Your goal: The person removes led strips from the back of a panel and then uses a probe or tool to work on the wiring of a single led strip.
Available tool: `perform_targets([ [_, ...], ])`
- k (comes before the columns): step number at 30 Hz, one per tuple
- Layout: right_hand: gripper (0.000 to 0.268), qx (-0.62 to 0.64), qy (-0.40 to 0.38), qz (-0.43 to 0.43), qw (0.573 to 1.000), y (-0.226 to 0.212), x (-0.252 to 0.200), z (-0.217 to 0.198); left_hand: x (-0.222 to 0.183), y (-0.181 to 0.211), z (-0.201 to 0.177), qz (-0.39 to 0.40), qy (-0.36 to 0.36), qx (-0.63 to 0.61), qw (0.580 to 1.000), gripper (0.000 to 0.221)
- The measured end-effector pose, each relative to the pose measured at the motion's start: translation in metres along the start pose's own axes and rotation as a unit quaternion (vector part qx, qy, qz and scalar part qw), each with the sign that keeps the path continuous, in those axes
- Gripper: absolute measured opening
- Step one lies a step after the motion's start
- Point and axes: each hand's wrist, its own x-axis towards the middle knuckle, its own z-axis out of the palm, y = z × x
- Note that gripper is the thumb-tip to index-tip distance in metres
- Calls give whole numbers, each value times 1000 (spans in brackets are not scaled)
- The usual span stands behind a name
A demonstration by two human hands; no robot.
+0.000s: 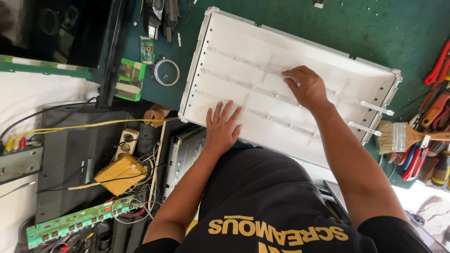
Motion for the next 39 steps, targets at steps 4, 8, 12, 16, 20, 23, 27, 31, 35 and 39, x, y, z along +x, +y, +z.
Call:
perform_targets([
  [4,15,-29,11,-17,999,3,0,2,-1,0,1,-4,-10,0,1000,62],
  [8,13,-64,47,-52,995,6,-1,7,1,1,-3,-7,-24,-6,1000,62],
  [12,15,-77,78,-74,991,11,1,14,1,-3,2,16,12,22,1000,65],
  [16,15,-78,86,-55,992,13,1,17,1,-4,4,22,30,20,999,62],
  [20,14,-73,62,-11,995,8,1,17,0,-3,2,21,33,18,999,60],
  [23,15,-83,56,26,995,3,1,16,0,-4,2,22,38,13,999,60],
  [27,19,-98,59,31,993,6,3,18,0,-5,1,30,44,2,999,60],
  [31,27,-100,80,14,992,6,2,18,1,-5,2,40,43,33,998,62],
  [35,35,-64,85,11,994,4,-3,12,-1,-6,1,42,47,31,998,61],
  [39,29,5,120,-18,993,20,-37,-27,0,0,-12,34,35,41,998,57],
])
